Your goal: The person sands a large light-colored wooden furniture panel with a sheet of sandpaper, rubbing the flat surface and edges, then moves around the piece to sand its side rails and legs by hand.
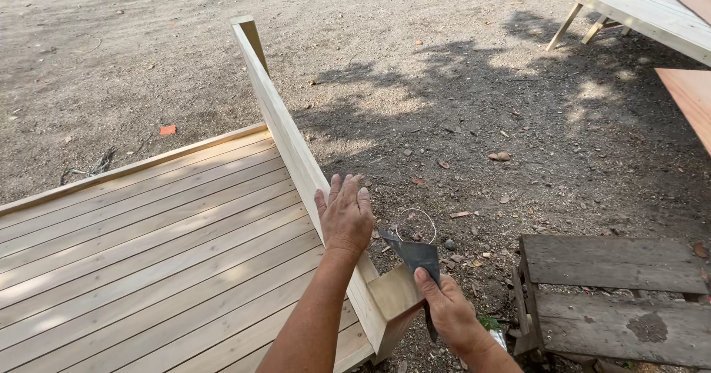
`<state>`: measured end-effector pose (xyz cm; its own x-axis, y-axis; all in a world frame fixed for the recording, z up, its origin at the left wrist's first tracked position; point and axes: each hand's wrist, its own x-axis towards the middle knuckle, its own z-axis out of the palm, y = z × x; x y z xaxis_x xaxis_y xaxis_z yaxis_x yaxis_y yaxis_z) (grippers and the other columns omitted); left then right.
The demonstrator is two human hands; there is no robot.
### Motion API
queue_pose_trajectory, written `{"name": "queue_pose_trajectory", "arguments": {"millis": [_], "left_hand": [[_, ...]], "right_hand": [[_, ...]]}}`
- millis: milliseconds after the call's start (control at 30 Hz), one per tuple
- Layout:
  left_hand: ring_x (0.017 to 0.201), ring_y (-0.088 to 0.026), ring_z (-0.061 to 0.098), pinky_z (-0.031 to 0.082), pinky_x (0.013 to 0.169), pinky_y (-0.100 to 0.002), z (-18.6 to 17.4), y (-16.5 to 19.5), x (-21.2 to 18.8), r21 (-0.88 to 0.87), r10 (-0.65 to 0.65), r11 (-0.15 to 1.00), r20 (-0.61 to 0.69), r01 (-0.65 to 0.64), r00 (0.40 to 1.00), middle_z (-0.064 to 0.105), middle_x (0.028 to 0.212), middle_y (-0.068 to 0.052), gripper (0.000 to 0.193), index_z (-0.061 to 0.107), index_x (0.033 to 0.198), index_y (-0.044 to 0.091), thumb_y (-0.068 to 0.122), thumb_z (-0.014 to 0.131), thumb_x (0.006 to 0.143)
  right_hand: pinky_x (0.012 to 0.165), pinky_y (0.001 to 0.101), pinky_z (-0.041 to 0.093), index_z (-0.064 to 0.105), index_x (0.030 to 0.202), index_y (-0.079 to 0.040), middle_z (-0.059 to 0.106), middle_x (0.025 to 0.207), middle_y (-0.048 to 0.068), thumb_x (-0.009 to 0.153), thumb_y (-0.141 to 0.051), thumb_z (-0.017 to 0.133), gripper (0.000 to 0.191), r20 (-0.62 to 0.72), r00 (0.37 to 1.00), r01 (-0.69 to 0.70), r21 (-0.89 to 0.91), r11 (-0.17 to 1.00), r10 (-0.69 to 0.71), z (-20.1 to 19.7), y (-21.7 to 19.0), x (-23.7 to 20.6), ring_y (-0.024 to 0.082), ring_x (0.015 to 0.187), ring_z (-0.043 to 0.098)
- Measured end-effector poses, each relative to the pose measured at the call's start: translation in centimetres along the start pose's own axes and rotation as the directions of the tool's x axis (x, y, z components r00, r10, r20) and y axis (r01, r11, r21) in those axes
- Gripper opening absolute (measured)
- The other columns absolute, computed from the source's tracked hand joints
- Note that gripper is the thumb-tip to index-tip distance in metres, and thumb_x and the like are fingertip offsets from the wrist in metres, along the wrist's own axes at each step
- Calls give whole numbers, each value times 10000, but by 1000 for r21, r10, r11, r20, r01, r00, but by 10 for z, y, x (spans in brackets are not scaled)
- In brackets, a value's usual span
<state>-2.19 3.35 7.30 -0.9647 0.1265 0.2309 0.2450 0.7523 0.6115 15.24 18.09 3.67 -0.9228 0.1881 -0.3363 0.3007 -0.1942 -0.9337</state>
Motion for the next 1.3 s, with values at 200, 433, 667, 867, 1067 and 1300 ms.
{"name": "queue_pose_trajectory", "arguments": {"millis": [200,433,667,867,1067,1300], "left_hand": [[1544,-249,254,82,1255,-486,14,-14,9,-25,-36,999,-77,34,996,461,1577,-40,457,525,1441,207,366,398,1032],[1535,-341,243,209,1203,-485,31,-41,19,-26,-148,989,-275,147,950,366,1626,-139,472,519,1462,164,364,403,1050],[1525,-339,343,318,1216,-375,37,-53,-19,-413,-360,891,-387,189,849,407,1621,-140,457,532,1448,131,349,415,1064],[1531,-358,275,274,1224,-388,31,-37,-39,-337,-352,914,-389,224,851,391,1612,-180,482,495,1481,128,359,393,1070],[1508,-357,306,290,1214,-384,23,-33,-32,-364,-395,891,-323,272,860,348,1628,-189,515,407,1513,104,356,362,1066],[1500,-287,367,281,1217,-342,40,-52,-27,-619,-450,748,-207,240,869,419,1599,-158,543,385,1539,88,360,330,1073]], "right_hand": [[806,284,506,619,1096,-49,703,930,32,969,-484,561,456,37,992,-120,87,989,117,-8,17,54,109,853,626],[738,318,504,652,1037,21,701,867,52,997,-390,601,415,264,962,-134,249,959,67,-49,56,58,144,808,637],[711,324,504,619,1003,-31,682,863,44,1036,-393,608,364,353,933,-139,155,978,76,-44,72,84,125,779,604],[703,301,521,704,981,-12,743,882,82,970,-442,582,447,437,898,-83,72,994,44,-31,52,83,130,792,662],[685,319,509,677,1050,29,709,922,116,1050,-429,580,468,542,836,-125,42,991,82,-30,29,94,156,802,632],[1183,360,258,432,1525,12,459,1612,99,978,-377,565,685,606,763,243,55,969,-226,-33,32,72,197,1472,407]]}}
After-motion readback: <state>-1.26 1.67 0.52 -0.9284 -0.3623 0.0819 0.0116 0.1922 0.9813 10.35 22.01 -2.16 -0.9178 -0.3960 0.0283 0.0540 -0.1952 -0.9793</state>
